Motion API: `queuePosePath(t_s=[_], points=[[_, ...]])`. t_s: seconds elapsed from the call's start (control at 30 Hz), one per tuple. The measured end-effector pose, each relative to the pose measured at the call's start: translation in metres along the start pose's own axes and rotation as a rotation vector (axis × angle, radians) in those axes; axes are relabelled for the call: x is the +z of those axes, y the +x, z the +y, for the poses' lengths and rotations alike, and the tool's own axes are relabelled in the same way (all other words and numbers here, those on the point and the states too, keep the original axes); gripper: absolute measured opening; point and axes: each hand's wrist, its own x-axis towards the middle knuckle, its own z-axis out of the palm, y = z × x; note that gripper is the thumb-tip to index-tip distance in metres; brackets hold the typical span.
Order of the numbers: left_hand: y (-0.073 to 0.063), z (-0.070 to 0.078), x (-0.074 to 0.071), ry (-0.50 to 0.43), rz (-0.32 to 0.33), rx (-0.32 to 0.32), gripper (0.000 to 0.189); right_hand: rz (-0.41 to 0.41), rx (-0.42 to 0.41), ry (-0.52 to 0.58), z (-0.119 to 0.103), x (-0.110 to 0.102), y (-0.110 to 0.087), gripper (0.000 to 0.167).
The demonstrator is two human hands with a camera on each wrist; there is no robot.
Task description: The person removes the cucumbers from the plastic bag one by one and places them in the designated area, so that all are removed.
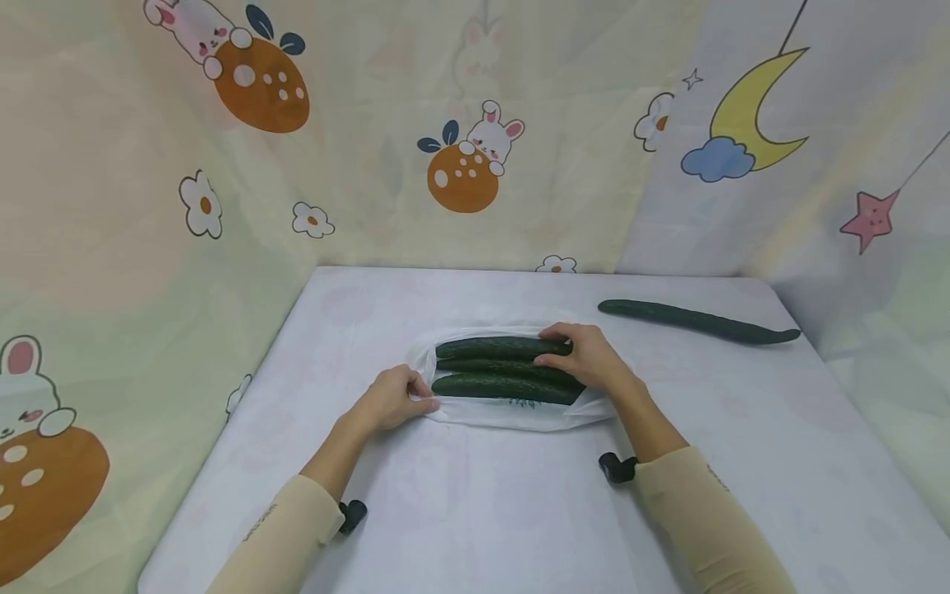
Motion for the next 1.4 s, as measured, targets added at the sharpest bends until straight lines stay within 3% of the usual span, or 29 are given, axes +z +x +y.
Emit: queuePosePath(t_s=[0.43,0.87,1.17,1.4], points=[[0.001,0.002,0.0,-0.001,0.002,-0.01,0.021,0.038,-0.029,0.026,-0.004,0.003,0.001,0.044],[0.002,0.002,-0.001,0.026,0.001,-0.011,0.021,0.071,-0.028,0.067,-0.011,-0.019,-0.013,0.041],[0.001,0.005,-0.002,0.057,-0.002,0.0,0.022,0.124,-0.054,0.17,-0.029,-0.042,-0.017,0.041],[0.001,0.007,-0.002,0.062,-0.012,0.019,0.022,0.143,-0.101,0.117,-0.037,-0.056,-0.021,0.038]])
